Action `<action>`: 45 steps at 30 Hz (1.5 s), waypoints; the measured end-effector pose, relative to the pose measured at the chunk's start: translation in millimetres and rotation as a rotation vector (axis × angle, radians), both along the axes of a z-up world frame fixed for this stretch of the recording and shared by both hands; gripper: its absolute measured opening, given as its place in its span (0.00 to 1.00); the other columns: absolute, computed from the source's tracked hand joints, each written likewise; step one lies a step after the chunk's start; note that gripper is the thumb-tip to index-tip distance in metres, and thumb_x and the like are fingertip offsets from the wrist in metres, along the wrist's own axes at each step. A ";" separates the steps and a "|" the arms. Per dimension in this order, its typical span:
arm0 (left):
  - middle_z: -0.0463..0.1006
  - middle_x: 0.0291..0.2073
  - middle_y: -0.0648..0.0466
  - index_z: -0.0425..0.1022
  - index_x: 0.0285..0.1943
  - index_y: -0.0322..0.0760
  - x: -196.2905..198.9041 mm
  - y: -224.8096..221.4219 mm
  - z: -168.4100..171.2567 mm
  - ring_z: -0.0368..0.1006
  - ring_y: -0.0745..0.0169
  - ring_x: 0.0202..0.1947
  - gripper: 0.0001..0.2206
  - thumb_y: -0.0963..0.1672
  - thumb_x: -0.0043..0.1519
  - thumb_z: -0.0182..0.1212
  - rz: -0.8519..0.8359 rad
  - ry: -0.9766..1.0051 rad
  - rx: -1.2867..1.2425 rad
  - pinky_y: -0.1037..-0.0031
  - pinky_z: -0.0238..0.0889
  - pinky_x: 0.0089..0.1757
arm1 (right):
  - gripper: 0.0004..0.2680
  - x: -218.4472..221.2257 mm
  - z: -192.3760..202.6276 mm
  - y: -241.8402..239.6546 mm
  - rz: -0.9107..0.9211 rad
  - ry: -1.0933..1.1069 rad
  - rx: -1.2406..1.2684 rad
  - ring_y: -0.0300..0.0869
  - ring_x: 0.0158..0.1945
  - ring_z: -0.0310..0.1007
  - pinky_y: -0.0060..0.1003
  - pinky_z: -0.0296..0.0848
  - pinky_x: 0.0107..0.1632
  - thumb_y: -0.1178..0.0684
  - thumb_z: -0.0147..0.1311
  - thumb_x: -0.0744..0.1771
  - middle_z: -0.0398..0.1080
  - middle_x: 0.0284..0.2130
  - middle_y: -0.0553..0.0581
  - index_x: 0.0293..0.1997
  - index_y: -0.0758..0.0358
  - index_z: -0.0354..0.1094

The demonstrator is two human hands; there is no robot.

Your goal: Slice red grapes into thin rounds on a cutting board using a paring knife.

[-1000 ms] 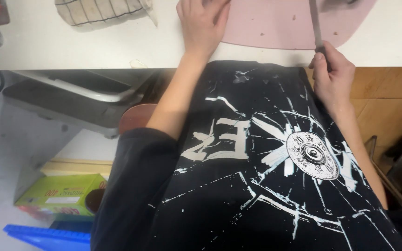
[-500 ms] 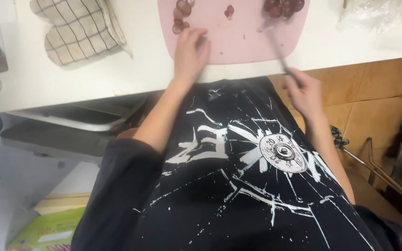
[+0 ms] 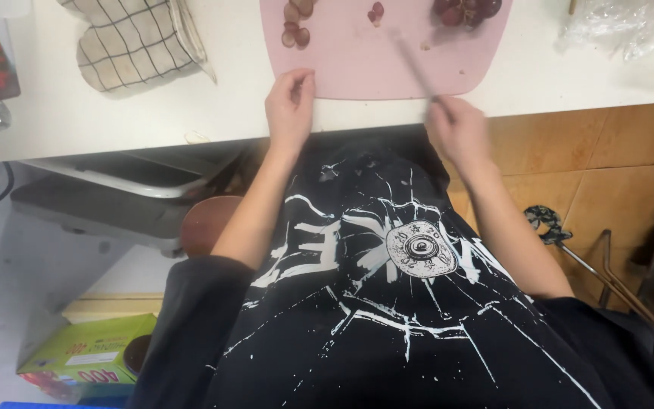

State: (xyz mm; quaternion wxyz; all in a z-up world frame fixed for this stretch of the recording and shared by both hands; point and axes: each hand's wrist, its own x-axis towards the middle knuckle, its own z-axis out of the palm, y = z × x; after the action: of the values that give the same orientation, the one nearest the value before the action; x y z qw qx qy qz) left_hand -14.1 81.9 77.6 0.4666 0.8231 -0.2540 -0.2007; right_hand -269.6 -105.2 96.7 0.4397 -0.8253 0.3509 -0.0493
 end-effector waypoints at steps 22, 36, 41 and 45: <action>0.78 0.41 0.47 0.81 0.40 0.36 -8.0 -130.6 -34.8 0.76 0.44 0.45 0.04 0.41 0.65 0.62 -0.508 -0.197 0.065 0.60 0.69 0.47 | 0.09 -82.2 25.6 -8.7 -0.432 0.082 0.264 0.35 0.25 0.69 0.32 0.66 0.27 0.53 0.55 0.71 0.72 0.28 0.54 0.53 0.67 0.74; 0.81 0.44 0.54 0.80 0.52 0.41 -34.7 -157.2 -7.0 0.79 0.54 0.40 0.10 0.41 0.61 0.63 -0.358 -0.173 -0.201 0.65 0.73 0.44 | 0.08 -89.3 30.7 -46.1 -0.503 -0.028 0.379 0.30 0.23 0.67 0.28 0.63 0.24 0.53 0.53 0.72 0.71 0.28 0.50 0.49 0.68 0.74; 0.78 0.49 0.53 0.78 0.52 0.40 -33.5 -177.7 3.3 0.79 0.57 0.41 0.10 0.41 0.61 0.62 -0.404 -0.205 -0.181 0.65 0.71 0.44 | 0.08 -89.9 24.6 -56.7 -0.446 -0.019 0.409 0.30 0.24 0.67 0.28 0.63 0.24 0.53 0.54 0.72 0.71 0.27 0.50 0.50 0.68 0.74; 0.74 0.40 0.52 0.75 0.45 0.41 -37.2 -195.1 18.8 0.73 0.48 0.42 0.12 0.45 0.56 0.71 -0.478 -0.398 -0.017 0.60 0.68 0.43 | 0.08 -85.0 14.6 -73.9 -0.470 -0.049 0.428 0.30 0.23 0.67 0.28 0.63 0.23 0.53 0.54 0.72 0.71 0.27 0.50 0.51 0.67 0.74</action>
State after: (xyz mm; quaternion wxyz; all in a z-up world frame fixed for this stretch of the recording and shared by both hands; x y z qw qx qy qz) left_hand -51.4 -113.2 96.4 0.3541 0.7593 -0.5283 -0.1375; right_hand -354.6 -179.1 111.2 0.5884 -0.6088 0.5237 -0.0942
